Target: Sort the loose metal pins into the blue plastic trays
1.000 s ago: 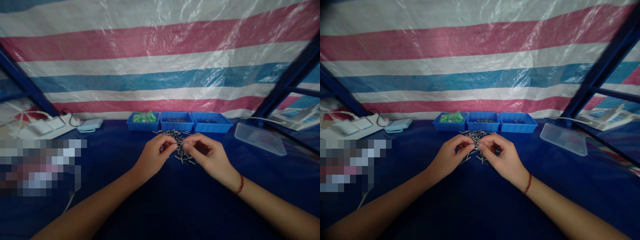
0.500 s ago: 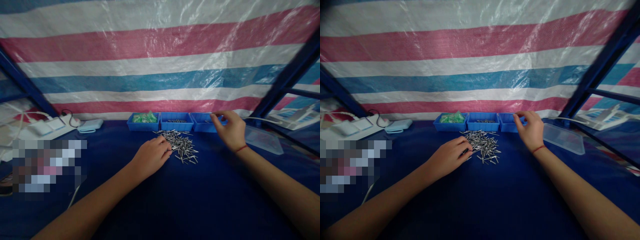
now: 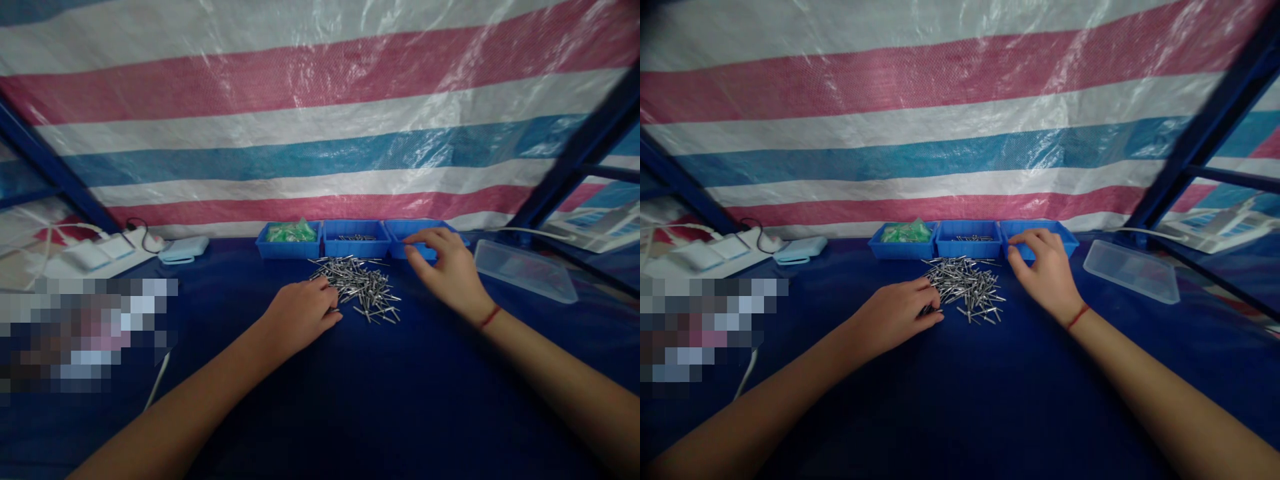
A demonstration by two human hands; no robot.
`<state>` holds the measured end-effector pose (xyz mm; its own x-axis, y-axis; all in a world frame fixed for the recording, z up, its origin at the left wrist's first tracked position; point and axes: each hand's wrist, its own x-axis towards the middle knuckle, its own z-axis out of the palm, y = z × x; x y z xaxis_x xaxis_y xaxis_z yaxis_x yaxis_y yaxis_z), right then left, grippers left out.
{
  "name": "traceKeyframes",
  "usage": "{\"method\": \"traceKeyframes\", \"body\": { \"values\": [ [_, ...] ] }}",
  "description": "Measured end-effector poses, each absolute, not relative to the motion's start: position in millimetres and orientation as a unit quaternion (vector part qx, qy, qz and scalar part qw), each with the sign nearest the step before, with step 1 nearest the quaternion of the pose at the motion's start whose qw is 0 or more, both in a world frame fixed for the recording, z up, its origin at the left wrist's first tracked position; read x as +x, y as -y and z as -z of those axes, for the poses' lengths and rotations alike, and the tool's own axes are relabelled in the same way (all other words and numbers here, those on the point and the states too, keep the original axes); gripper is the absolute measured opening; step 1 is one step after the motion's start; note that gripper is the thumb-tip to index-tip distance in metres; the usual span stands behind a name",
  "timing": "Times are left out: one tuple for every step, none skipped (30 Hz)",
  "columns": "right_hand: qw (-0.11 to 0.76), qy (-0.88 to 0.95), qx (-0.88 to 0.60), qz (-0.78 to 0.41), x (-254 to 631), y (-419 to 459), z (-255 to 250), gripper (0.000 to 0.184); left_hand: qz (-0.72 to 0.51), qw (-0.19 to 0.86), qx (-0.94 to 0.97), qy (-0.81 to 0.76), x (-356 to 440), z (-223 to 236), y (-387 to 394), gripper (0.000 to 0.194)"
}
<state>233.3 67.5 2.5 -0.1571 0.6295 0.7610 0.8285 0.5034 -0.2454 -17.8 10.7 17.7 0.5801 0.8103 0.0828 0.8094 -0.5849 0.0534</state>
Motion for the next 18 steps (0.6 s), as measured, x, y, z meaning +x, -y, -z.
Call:
{"method": "traceKeyframes", "body": {
  "values": [
    [0.429,0.764,-0.47,0.105,228.5,-63.2,-2.6,0.014,-0.047,0.011,0.886,-0.461,-18.7,-19.1,-10.3,0.016],
    [0.427,0.776,-0.455,0.095,223.9,-59.1,-2.6,0.013,-0.045,0.019,0.884,-0.465,-19.8,-20.6,-9.8,0.016],
    [0.425,0.787,-0.439,0.086,219.7,-55.3,-2.5,0.013,-0.041,0.026,0.882,-0.468,-20.8,-22.0,-9.2,0.016],
    [0.424,0.796,-0.426,0.076,215.8,-52.0,-2.4,0.012,-0.038,0.033,0.881,-0.47,-21.6,-23.3,-8.8,0.016],
    [0.423,0.803,-0.415,0.066,212.4,-49.0,-2.2,0.012,-0.034,0.039,0.881,-0.47,-22.1,-24.1,-8.5,0.016],
    [0.422,0.809,-0.405,0.055,209.4,-46.3,-2.1,0.011,-0.029,0.043,0.883,-0.467,-22.3,-24.6,-8.3,0.015],
    [0.421,0.815,-0.397,0.043,206.7,-44.0,-2.1,0.011,-0.024,0.045,0.885,-0.464,-22.2,-24.5,-8.3,0.015],
    [0.419,0.82,-0.389,0.032,204.4,-41.9,-2.1,0.01,-0.019,0.043,0.887,-0.46,-21.8,-23.9,-8.6,0.015],
    [0.417,0.825,-0.382,0.021,202.3,-40.0,-2.3,0.01,-0.016,0.039,0.89,-0.455,-21.1,-22.8,-9.0,0.015],
    [0.413,0.83,-0.374,0.009,200.5,-38.0,-2.6,0.01,-0.015,0.03,0.893,-0.449,-20.3,-21.5,-9.6,0.016],
    [0.409,0.836,-0.367,-0.004,198.8,-36.0,-2.9,0.01,-0.017,0.017,0.897,-0.442,-19.5,-19.9,-10.3,0.017],
    [0.402,0.843,-0.358,-0.017,197.2,-34.0,-3.4,0.011,-0.022,0.002,0.9,-0.435,-18.5,-18.4,-11.1,0.018],
    [0.392,0.851,-0.347,-0.028,195.7,-31.8,-3.9,0.011,-0.03,-0.013,0.903,-0.429,-17.6,-17.1,-11.9,0.018],
    [0.378,0.863,-0.333,-0.038,194.2,-29.7,-4.5,0.01,-0.04,-0.024,0.904,-0.426,-16.6,-16.2,-12.5,0.018],
    [0.359,0.876,-0.318,-0.045,192.8,-27.5,-5.0,0.01,-0.052,-0.028,0.903,-0.425,-15.6,-15.7,-12.9,0.019],
    [0.338,0.89,-0.303,-0.049,191.3,-25.5,-5.4,0.01,-0.068,-0.024,0.902,-0.425,-14.4,-15.7,-13.0,0.019],
    [0.317,0.902,-0.29,-0.052,190.0,-23.6,-5.8,0.012,-0.087,-0.013,0.901,-0.426,-13.2,-16.1,-12.6,0.02],
    [0.301,0.91,-0.281,-0.053,188.7,-22.0,-6.0,0.014,-0.109,0.002,0.898,-0.426,-11.7,-16.9,-11.9,0.02]
  ]
}}
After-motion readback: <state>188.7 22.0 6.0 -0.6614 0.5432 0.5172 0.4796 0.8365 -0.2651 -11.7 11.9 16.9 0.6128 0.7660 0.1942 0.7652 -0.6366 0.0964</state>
